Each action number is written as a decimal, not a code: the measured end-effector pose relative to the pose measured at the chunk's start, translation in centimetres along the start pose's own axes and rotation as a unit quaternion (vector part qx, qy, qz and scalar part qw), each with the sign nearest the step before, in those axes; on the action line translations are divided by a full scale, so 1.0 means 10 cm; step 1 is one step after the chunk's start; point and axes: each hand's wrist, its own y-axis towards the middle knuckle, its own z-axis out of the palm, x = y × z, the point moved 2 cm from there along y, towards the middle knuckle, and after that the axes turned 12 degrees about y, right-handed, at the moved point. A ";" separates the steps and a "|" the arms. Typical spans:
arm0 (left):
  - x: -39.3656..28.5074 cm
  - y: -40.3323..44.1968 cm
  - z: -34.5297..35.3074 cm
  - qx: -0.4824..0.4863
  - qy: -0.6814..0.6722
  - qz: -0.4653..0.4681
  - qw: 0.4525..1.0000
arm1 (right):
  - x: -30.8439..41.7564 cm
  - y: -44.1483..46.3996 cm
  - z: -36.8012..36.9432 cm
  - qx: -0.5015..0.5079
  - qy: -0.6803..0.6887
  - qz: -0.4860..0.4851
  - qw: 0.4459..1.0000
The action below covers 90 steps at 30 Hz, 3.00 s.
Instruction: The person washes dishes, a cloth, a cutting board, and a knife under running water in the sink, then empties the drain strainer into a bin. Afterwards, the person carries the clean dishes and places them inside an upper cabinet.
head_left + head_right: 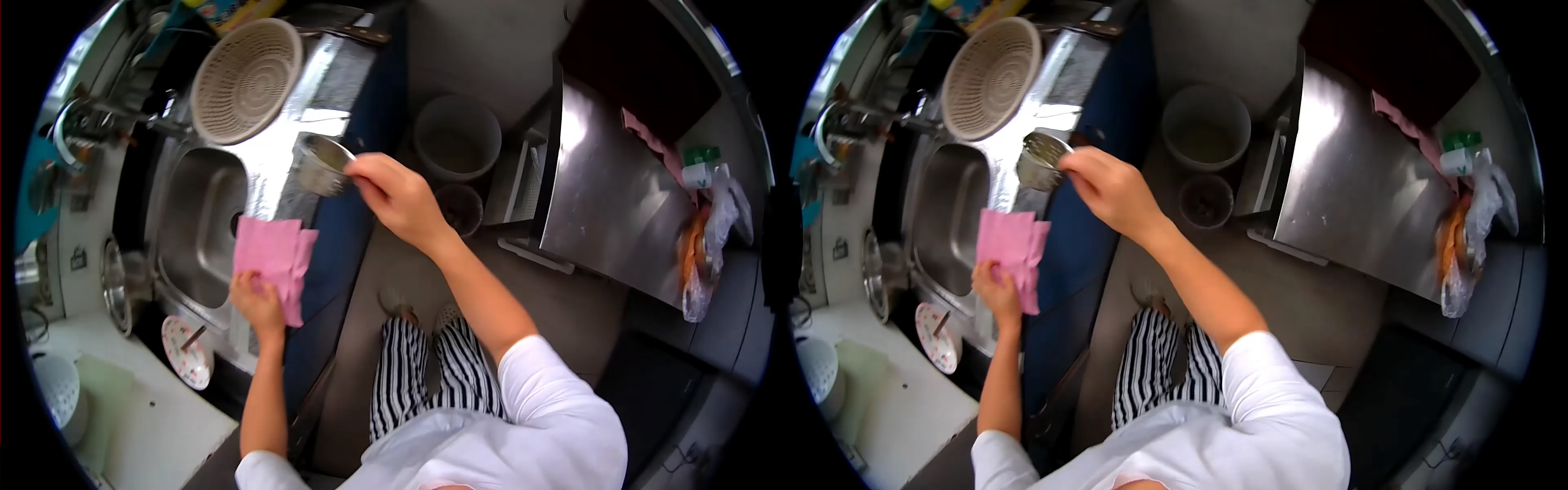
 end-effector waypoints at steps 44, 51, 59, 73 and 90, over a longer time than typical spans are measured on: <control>0.09 -0.04 0.06 0.060 -0.049 -0.004 0.997 | -3.71 -4.65 -1.28 -0.603 0.242 0.399 0.647; -0.03 -0.01 0.02 0.059 -0.047 -0.010 0.997 | -3.17 -4.00 -1.03 -0.580 0.202 0.455 0.644; -0.04 0.01 -0.01 0.018 -0.024 -0.031 0.999 | -0.99 -1.39 -0.34 -0.398 0.450 0.317 0.734; 0.05 0.02 -0.09 0.048 -0.071 -0.094 0.992 | -1.50 0.26 3.43 0.581 -0.132 0.115 0.795; 0.13 0.55 -0.19 0.079 -0.390 -0.296 0.868 | -1.39 2.33 3.03 0.152 -0.104 -0.008 0.983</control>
